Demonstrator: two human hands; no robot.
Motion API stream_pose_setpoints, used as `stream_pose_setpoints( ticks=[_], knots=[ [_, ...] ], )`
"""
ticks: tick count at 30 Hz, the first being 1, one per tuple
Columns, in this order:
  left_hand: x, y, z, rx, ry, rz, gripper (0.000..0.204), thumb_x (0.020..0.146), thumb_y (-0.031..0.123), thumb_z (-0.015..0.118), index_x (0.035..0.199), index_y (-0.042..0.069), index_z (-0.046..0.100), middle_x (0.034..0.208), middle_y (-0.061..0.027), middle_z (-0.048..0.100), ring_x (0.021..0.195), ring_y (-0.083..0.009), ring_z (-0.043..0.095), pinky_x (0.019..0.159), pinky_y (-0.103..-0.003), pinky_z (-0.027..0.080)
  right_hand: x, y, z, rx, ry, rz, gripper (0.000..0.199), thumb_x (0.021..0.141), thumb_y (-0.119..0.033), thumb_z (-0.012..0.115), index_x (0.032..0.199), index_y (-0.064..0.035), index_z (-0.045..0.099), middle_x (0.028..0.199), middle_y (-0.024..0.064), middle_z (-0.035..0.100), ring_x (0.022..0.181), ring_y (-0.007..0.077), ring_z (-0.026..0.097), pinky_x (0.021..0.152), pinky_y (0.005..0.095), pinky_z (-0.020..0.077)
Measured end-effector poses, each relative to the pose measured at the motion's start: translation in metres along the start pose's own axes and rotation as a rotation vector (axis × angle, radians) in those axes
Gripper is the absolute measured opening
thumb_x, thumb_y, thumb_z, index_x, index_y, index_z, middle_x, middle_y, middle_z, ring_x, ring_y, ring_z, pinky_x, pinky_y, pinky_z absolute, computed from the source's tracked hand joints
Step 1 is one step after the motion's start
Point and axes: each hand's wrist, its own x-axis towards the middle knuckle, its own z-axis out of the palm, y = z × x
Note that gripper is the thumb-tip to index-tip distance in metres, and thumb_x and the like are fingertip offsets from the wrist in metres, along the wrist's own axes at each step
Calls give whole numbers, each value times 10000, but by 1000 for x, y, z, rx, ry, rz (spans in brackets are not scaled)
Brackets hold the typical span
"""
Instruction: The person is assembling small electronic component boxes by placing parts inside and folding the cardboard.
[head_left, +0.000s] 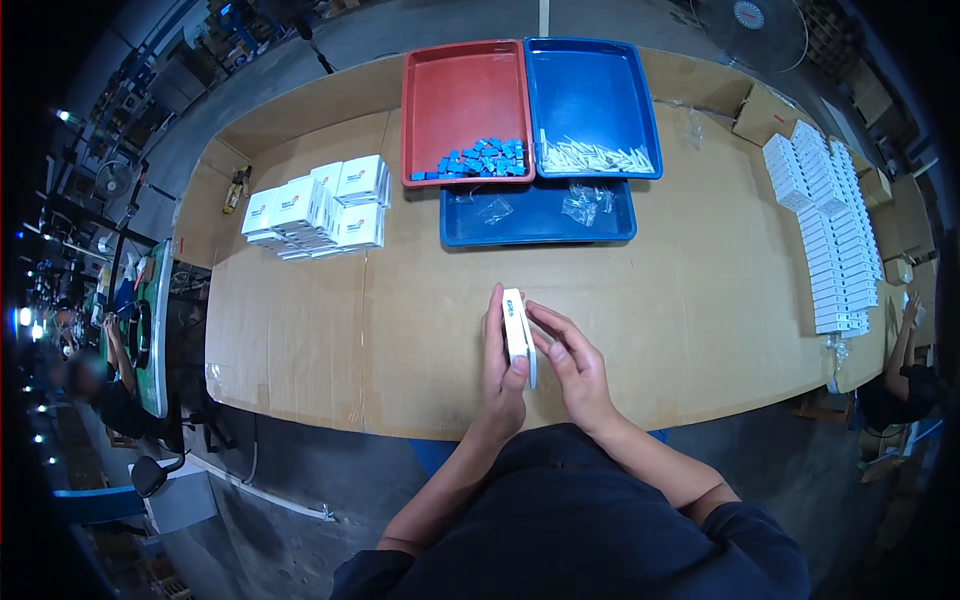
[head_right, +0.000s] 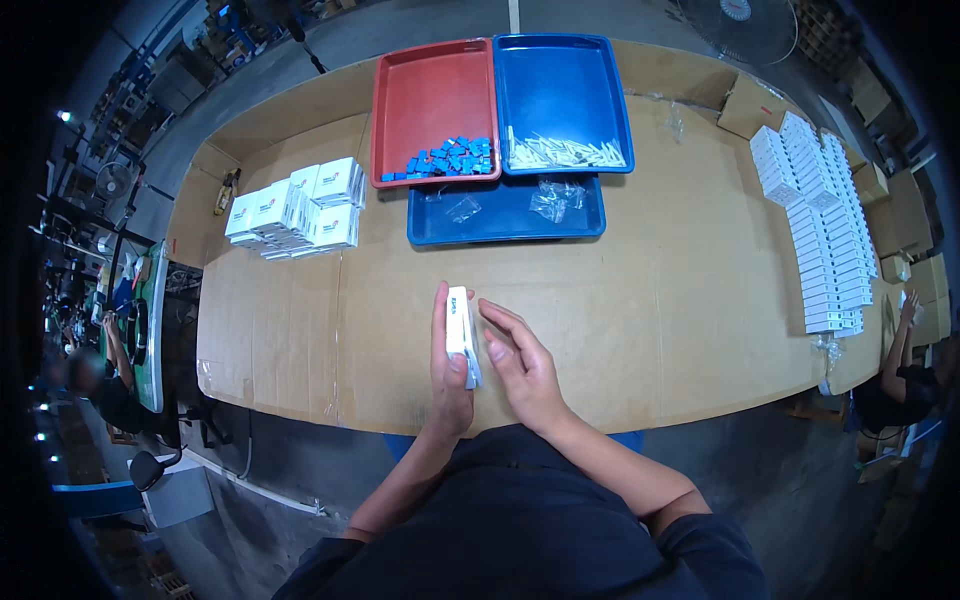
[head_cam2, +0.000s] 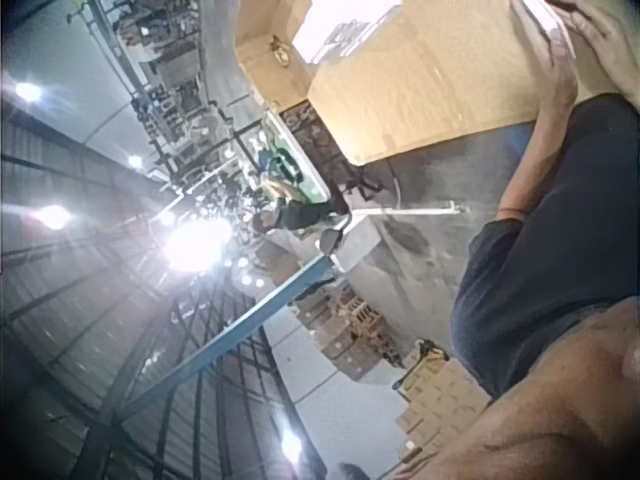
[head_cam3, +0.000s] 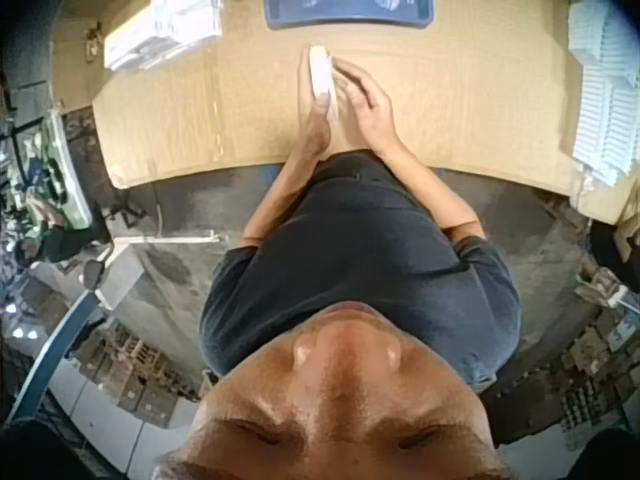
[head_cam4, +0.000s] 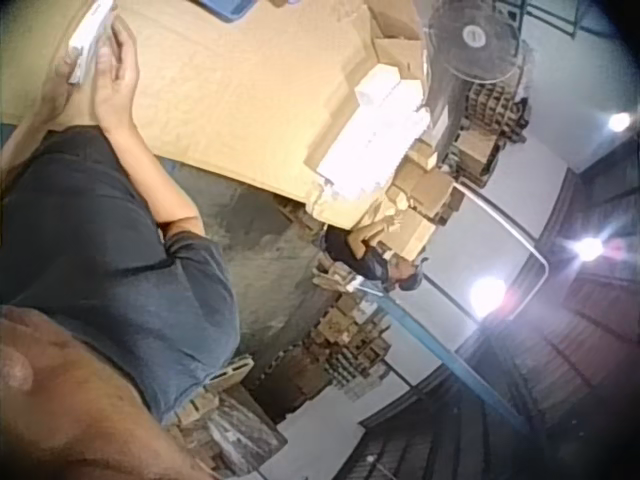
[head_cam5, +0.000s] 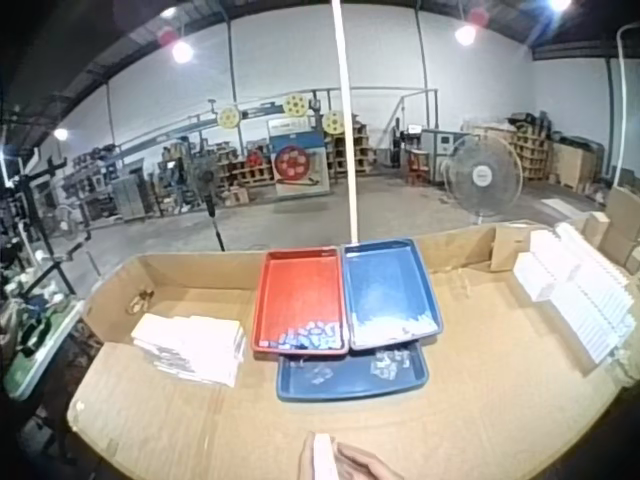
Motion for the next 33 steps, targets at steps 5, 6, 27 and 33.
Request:
stream_pose_setpoints(
  ticks=[5,6,27,33],
  knots=[
    [-3,-21,-9,183,-25,75,1136,909,719,519,1647,-25,81,1638,-234,276,1497,-339,316,1234,-455,230,5,-33,5,244,-18,477,491,1077,-234,586,1501,-19,459,1431,131,562,1284,194,590,1066,344,490],
    [-2,-22,-12,211,-34,114,1127,913,721,512,1640,-36,102,1628,-239,284,1485,-341,335,1225,-459,250,5,-34,7,270,8,561,495,1066,-211,608,1501,-31,456,1418,125,562,1263,175,599,1041,334,502],
    [-4,-33,-6,240,215,347,814,986,577,349,1380,-126,465,1307,-260,522,1170,-335,562,995,-437,465,-12,-12,17,1,-107,244,529,1069,-38,544,1577,11,405,1441,101,543,1294,143,531,1098,286,424],
    [-5,-26,-2,164,224,241,867,960,663,321,1363,-92,460,1282,-177,507,1141,-239,538,990,-383,450,-11,-10,16,-12,-95,179,502,1077,-84,548,1558,11,440,1425,110,562,1283,152,539,1079,289,434]
  ],
)
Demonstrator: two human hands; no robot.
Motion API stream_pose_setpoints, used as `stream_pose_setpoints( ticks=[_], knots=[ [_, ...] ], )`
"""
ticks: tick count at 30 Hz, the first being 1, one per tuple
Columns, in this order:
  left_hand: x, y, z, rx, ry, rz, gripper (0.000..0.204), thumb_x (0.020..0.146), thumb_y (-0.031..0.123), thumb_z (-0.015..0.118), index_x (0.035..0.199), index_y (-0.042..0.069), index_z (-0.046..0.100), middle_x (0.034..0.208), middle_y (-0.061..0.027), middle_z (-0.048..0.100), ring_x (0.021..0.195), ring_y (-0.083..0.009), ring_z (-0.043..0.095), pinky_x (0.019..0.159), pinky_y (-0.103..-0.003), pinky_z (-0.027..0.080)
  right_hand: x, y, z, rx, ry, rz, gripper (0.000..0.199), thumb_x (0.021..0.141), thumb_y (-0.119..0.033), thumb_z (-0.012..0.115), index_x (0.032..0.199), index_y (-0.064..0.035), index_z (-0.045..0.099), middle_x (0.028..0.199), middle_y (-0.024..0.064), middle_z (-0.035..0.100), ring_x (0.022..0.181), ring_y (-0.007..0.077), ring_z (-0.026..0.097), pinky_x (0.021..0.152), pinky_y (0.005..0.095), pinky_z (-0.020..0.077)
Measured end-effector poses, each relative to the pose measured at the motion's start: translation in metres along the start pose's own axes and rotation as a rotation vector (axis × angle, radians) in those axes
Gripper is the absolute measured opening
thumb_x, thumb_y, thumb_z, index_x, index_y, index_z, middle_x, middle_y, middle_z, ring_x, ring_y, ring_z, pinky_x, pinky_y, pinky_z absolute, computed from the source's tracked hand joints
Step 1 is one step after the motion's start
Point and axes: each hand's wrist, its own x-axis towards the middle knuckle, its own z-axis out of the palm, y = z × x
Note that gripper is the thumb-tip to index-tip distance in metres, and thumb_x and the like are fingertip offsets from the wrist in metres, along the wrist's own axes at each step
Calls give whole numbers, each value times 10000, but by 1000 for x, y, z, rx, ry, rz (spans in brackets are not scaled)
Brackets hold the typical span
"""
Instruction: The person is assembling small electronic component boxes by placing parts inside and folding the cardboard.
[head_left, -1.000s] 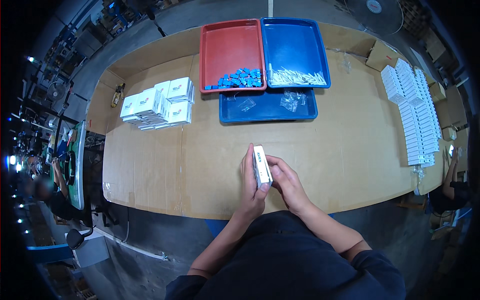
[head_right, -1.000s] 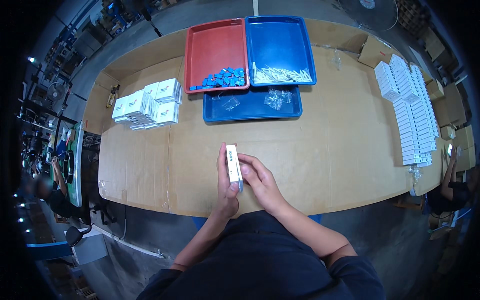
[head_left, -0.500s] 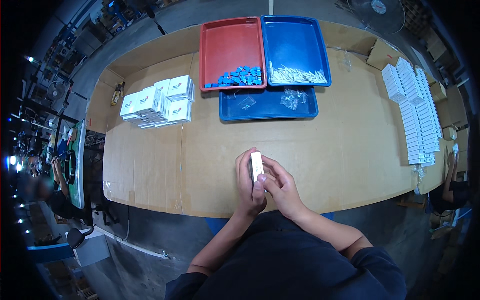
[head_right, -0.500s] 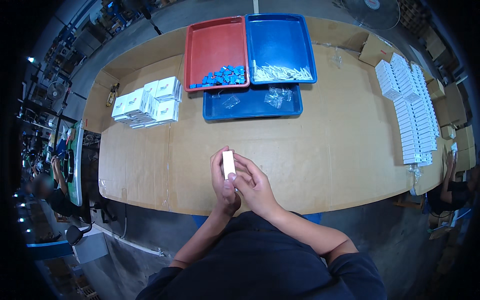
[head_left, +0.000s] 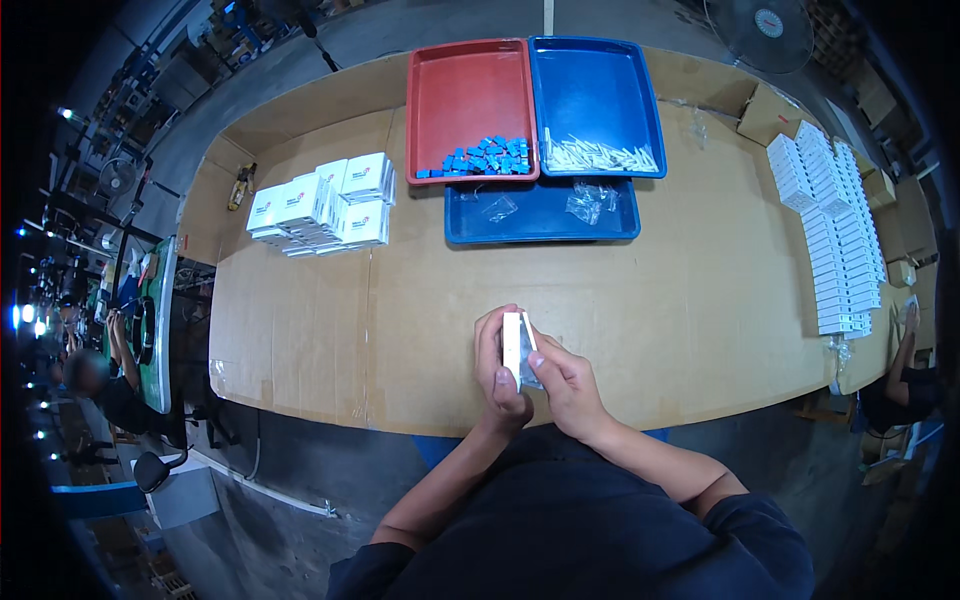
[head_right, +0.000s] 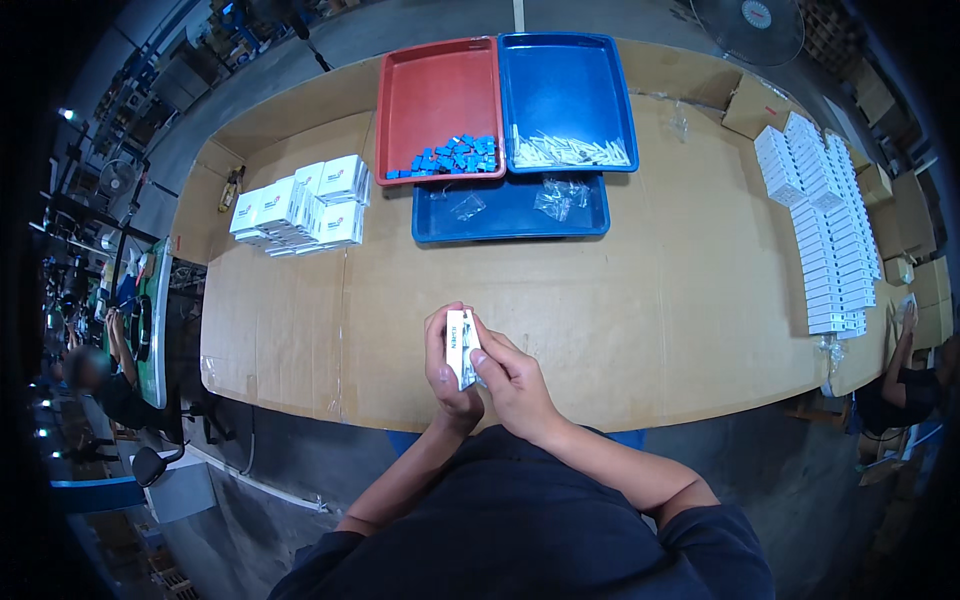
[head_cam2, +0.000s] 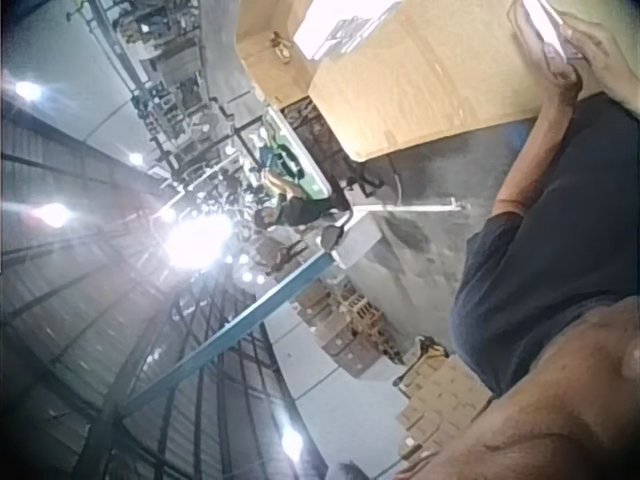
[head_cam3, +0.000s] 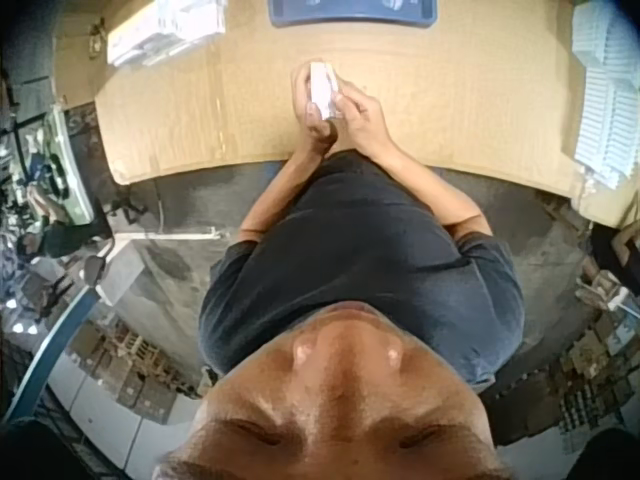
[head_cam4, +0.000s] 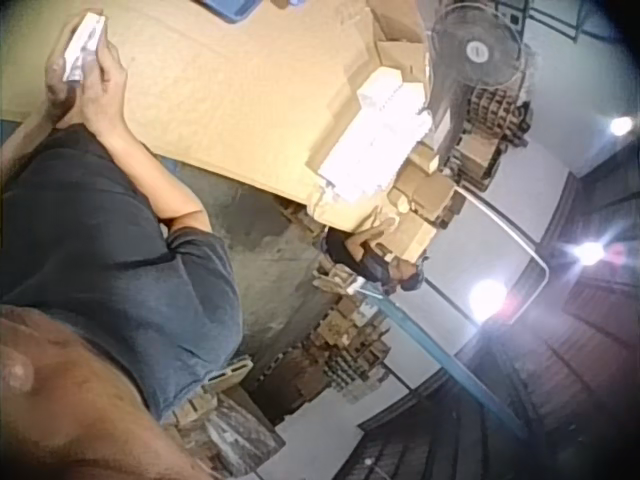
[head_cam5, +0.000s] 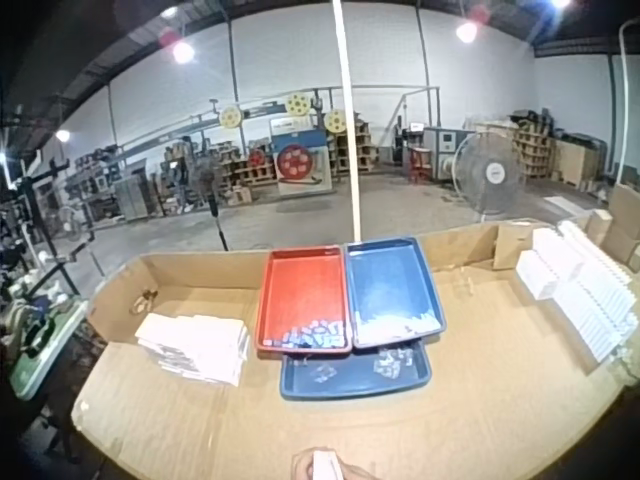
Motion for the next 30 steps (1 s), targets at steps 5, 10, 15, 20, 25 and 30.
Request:
stream_pose_setpoints(
  ticks=[5,10,15,20,25,30],
  knots=[
    [-1,-8,-4,-54,-33,-44,959,967,718,338,1482,-91,375,1323,-172,492,1206,-248,526,1033,-387,441,5,2,-3,-121,11,5,487,1084,-121,549,1548,1,462,1417,118,570,1263,165,558,1062,292,448],
    [0,-7,-5,-39,-164,-94,1167,946,833,375,1624,-79,112,1450,-186,361,1189,-276,531,1084,-420,427,19,-13,-30,-7,-85,208,534,1070,-193,586,1562,-33,452,1437,120,534,1291,221,552,1029,307,495],
    [3,-7,-7,-500,-124,-579,876,1053,716,136,1628,69,274,1459,-146,547,1363,-261,543,1148,-409,440,20,-33,-38,-832,-162,-246,848,871,-399,807,1583,-125,437,1585,223,375,1418,400,471,1161,492,414],
    [12,25,4,-645,-150,-979,829,1042,743,139,1471,116,467,1353,-118,622,1246,-264,638,1012,-429,552,31,-23,-53,-939,-351,-603,937,749,-486,872,1506,-66,513,1536,237,476,1413,428,487,1164,659,349],
    [6,27,4,-752,-137,-1039,824,1033,760,151,1469,136,467,1300,-105,639,1172,-251,671,947,-422,579,36,-13,-52,-869,-305,-680,897,720,-484,886,1449,-64,576,1498,239,529,1363,428,542,1148,642,377],
    [3,27,4,-731,-133,-993,808,1040,748,156,1463,135,469,1298,-104,637,1173,-251,669,940,-415,582,38,-6,-47,-767,-274,-768,866,719,-465,890,1395,-1,610,1449,255,573,1316,431,586,1101,567,452]
  ],
)
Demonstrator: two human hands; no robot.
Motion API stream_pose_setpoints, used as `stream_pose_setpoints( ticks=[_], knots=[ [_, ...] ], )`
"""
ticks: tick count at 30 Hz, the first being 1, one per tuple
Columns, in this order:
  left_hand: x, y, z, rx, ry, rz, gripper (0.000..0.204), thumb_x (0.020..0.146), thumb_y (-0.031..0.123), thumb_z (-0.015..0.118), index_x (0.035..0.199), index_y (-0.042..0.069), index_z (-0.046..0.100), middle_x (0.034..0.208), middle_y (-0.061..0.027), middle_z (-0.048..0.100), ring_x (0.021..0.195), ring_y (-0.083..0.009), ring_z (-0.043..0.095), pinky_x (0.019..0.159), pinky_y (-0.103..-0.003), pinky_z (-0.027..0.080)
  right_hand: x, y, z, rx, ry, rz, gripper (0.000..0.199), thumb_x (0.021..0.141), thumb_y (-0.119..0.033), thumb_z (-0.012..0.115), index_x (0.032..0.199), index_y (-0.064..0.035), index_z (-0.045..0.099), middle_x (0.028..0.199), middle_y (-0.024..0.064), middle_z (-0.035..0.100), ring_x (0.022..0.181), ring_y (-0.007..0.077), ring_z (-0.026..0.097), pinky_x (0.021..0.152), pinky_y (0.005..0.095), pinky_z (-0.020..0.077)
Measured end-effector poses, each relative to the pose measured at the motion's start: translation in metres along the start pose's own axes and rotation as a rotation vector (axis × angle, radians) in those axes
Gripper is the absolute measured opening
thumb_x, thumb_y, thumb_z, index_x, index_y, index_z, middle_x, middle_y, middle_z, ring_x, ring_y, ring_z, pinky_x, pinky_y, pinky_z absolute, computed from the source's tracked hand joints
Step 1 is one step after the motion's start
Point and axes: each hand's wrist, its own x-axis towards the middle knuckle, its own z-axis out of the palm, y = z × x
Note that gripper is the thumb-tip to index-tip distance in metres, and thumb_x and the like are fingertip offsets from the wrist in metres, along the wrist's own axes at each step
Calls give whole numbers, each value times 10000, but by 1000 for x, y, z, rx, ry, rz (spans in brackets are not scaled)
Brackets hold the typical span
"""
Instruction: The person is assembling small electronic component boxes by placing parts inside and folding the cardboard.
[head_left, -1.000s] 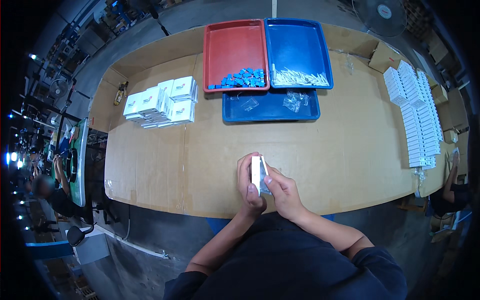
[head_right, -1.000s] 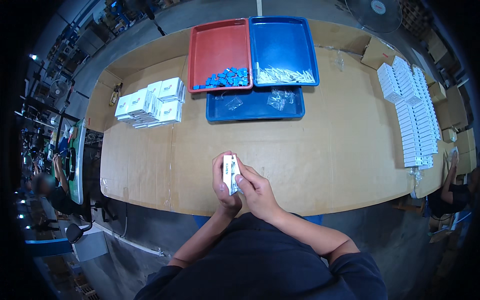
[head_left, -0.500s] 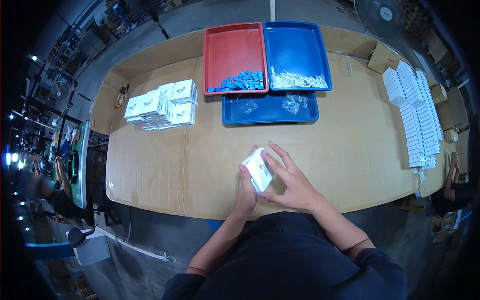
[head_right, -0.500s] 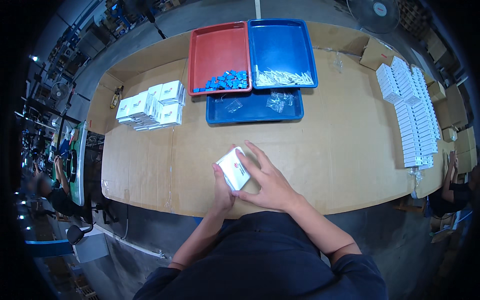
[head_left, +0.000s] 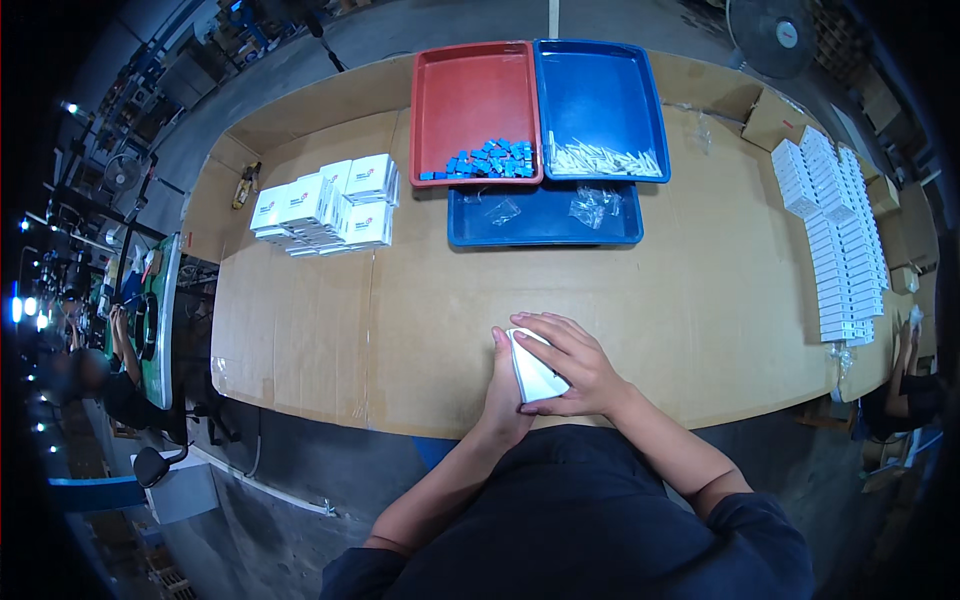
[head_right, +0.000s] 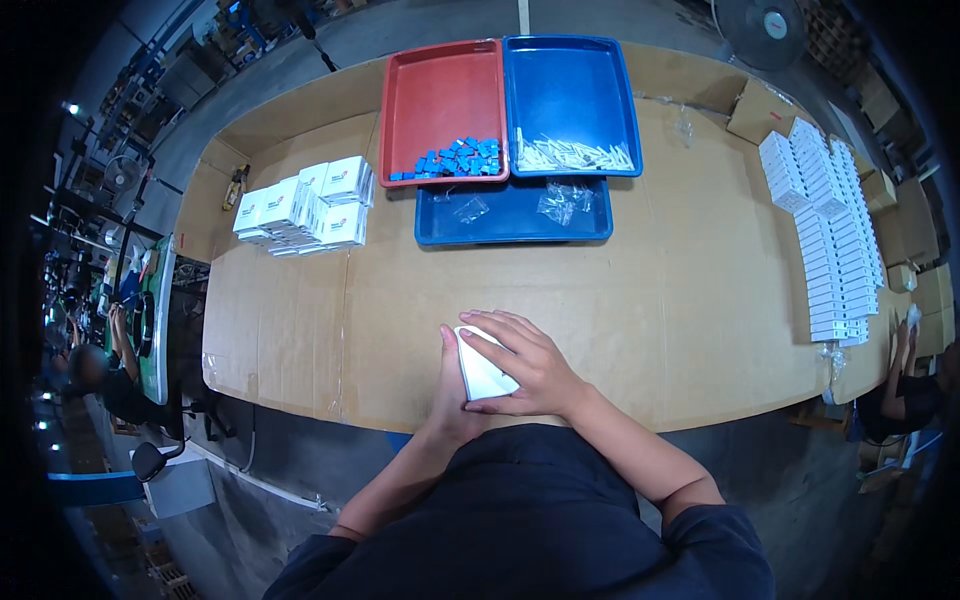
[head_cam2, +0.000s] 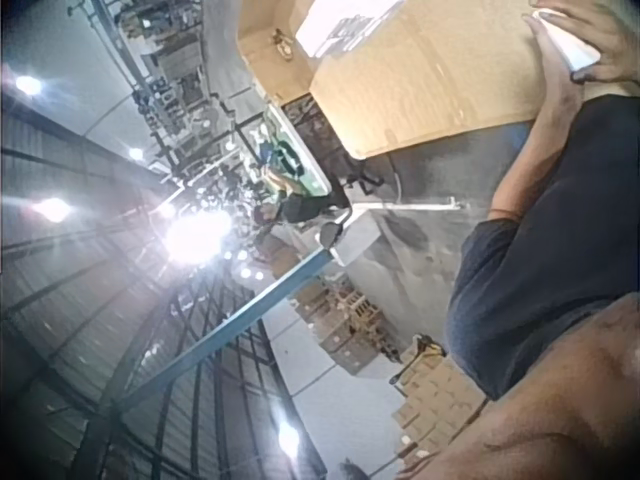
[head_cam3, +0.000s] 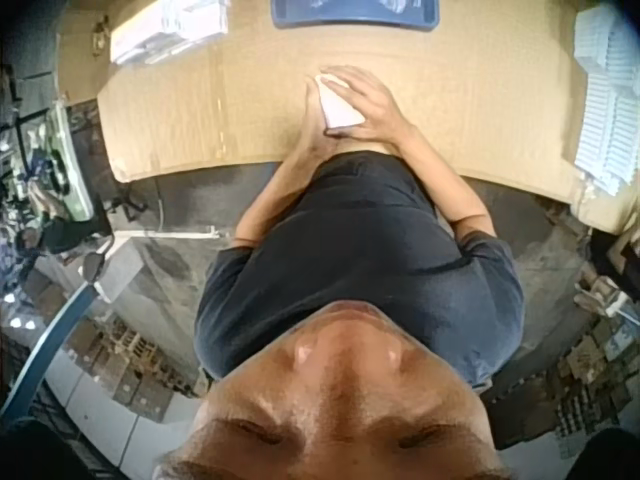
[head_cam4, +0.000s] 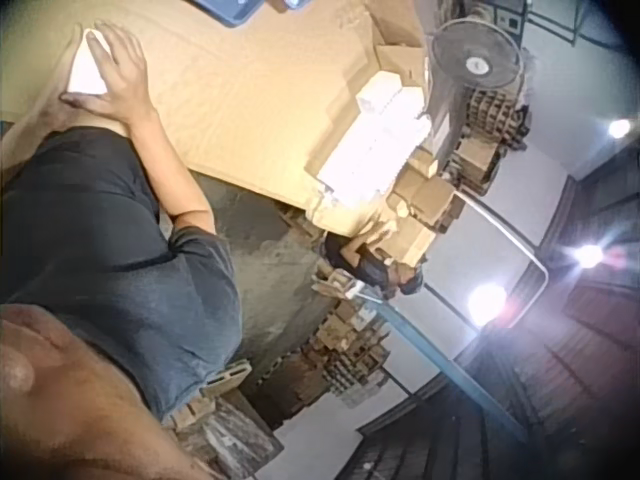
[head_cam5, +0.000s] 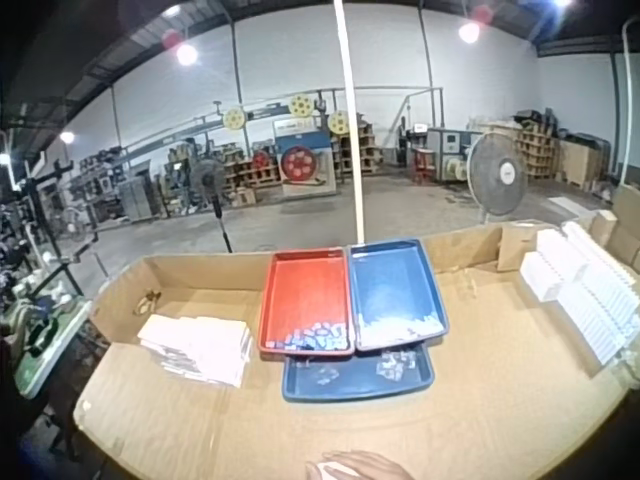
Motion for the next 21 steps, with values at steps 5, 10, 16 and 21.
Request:
stream_pose_setpoints(
  ticks=[5,10,16,21],
  knots=[
    [4,2,2,-15,56,-4,776,1053,727,177,1451,133,478,1279,-98,644,1159,-238,674,933,-407,585,-5,5,5,54,59,16,831,775,-470,849,1368,62,613,1380,280,611,1272,447,611,1078,524,476],
    [3,4,1,64,51,-51,738,1080,675,169,1398,108,517,1216,-88,662,1125,-200,680,931,-367,571,-13,7,10,90,101,39,813,817,-489,814,1363,77,612,1364,296,613,1255,460,613,1069,518,477],
    [1,0,1,59,51,-49,742,1075,686,180,1393,109,523,1201,-80,667,1105,-199,688,916,-357,572,-17,6,13,102,144,32,814,836,-504,798,1367,84,607,1355,310,615,1244,471,617,1069,530,475],
    [6,-2,-1,41,34,-11,751,1075,686,177,1420,107,508,1233,-89,664,1099,-210,691,926,-358,572,-18,8,12,110,147,36,836,836,-515,795,1396,71,591,1395,295,602,1279,460,605,1103,536,450]
  ],
)
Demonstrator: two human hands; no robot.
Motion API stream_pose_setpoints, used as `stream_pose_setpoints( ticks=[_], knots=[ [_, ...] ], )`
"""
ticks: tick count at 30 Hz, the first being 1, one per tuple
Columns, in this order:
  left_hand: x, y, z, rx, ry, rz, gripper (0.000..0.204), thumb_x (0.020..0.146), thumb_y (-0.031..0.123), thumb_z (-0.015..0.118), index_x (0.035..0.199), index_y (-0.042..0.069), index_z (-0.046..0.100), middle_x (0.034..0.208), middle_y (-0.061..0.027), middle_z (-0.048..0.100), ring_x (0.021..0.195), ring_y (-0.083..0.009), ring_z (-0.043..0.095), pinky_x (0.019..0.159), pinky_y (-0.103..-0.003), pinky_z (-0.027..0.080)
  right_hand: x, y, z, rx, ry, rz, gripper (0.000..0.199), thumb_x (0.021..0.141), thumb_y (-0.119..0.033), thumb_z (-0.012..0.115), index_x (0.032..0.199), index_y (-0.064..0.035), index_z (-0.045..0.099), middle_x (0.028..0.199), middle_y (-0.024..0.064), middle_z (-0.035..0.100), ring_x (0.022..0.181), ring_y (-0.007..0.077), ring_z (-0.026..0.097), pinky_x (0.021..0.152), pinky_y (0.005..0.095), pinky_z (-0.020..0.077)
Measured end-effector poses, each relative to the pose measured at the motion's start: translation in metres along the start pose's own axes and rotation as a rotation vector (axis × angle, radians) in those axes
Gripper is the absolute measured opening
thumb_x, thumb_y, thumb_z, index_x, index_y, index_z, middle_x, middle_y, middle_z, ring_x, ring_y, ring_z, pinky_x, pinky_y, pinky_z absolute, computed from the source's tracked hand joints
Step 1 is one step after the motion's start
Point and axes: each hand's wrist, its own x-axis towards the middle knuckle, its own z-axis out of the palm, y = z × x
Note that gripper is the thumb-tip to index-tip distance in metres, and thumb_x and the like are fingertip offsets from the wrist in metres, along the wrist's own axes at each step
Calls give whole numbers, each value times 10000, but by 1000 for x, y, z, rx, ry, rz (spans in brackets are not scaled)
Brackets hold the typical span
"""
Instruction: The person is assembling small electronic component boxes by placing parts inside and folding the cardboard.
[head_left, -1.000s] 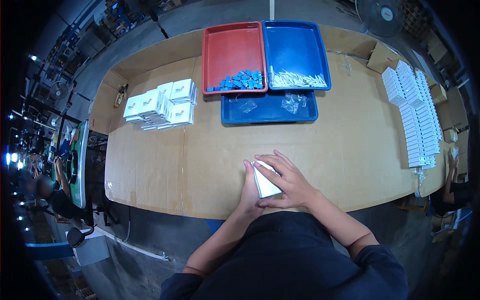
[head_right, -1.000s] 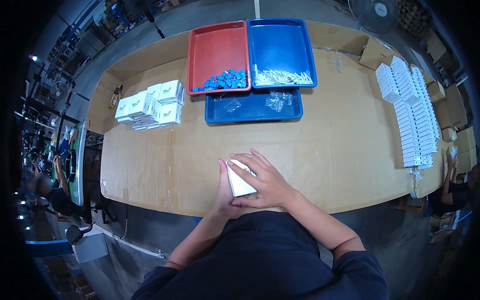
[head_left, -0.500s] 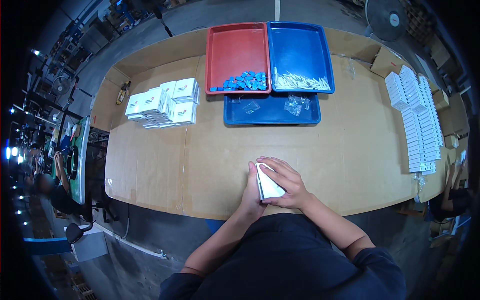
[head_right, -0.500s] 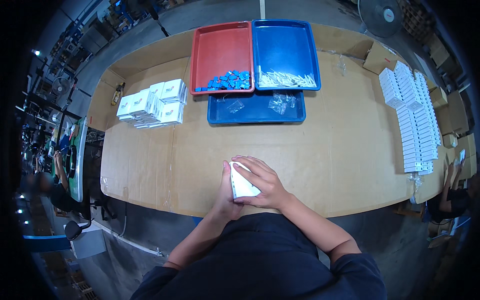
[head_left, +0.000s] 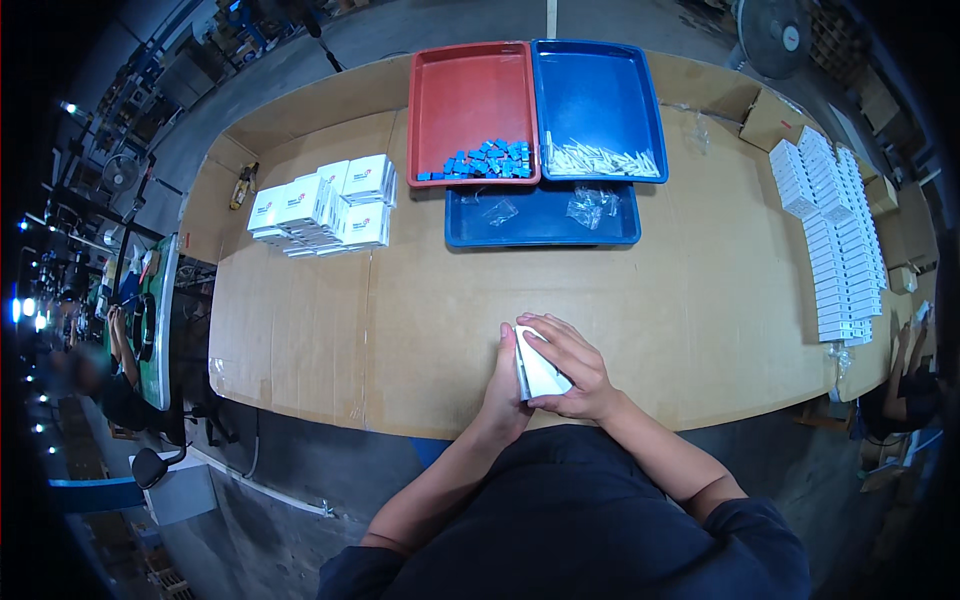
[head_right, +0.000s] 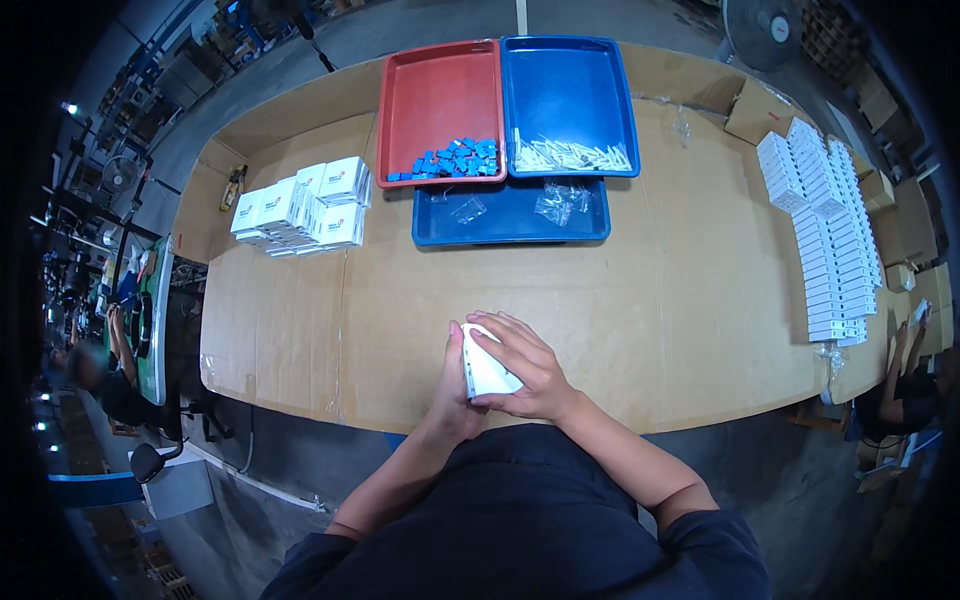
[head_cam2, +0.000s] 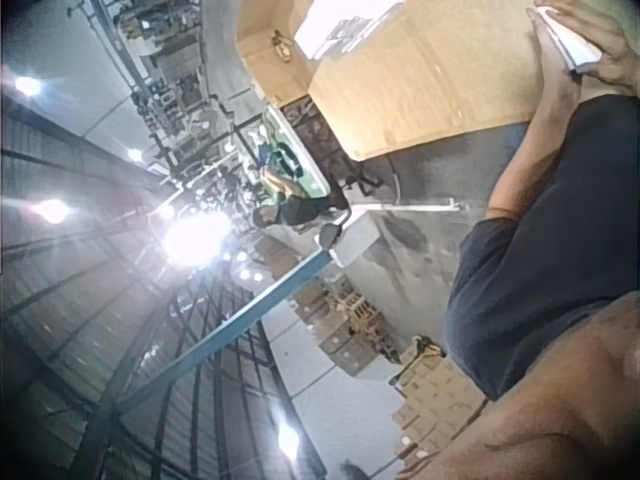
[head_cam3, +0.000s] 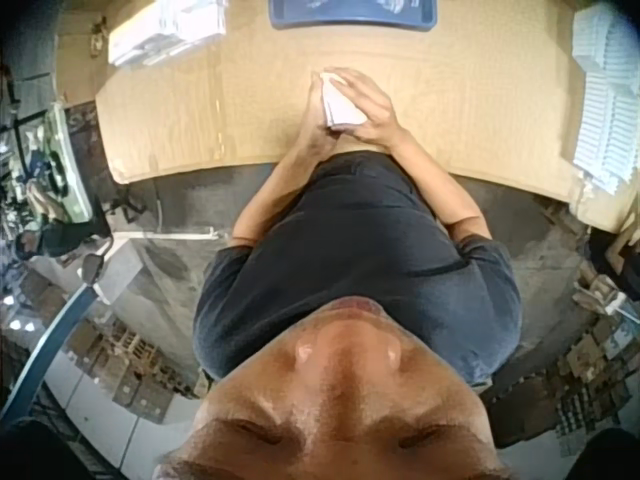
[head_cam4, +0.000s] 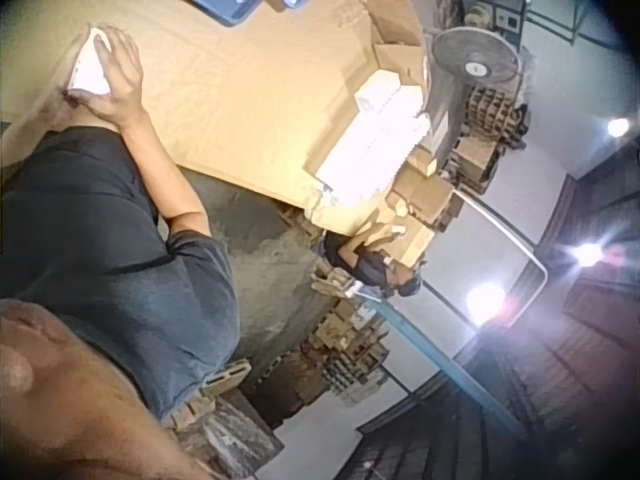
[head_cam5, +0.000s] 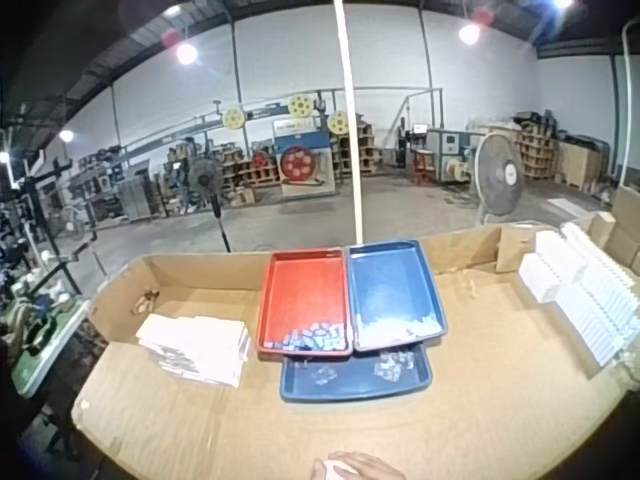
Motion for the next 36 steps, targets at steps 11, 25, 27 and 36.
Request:
stream_pose_setpoints(
  ticks=[11,25,27,36],
  knots=[
    [6,0,-18,667,27,741,1108,942,840,375,1623,-20,218,1466,-178,464,1357,-266,481,1142,-380,374,14,-32,1,720,120,925,588,1058,-264,635,1542,3,437,1482,180,559,1343,255,578,1105,375,470],
    [15,-7,-18,886,135,1096,929,969,691,375,1454,-101,405,1331,-210,487,1205,-280,544,1013,-417,459,16,-52,24,900,220,917,612,1054,-82,602,1598,3,335,1421,119,576,1097,114,640,930,254,519],
    [17,-9,-22,874,150,1136,901,976,680,359,1416,-103,441,1309,-207,496,1168,-269,556,984,-408,469,11,-54,25,858,174,934,606,1061,-80,588,1602,7,330,1410,109,575,1109,107,628,940,249,509],
    [12,-8,-22,725,83,1112,841,994,618,341,1355,-128,486,1313,-264,510,1135,-338,577,980,-446,470,7,-51,24,641,119,784,547,1089,-126,548,1589,14,376,1362,100,573,1192,133,574,1013,271,472]
  ],
)
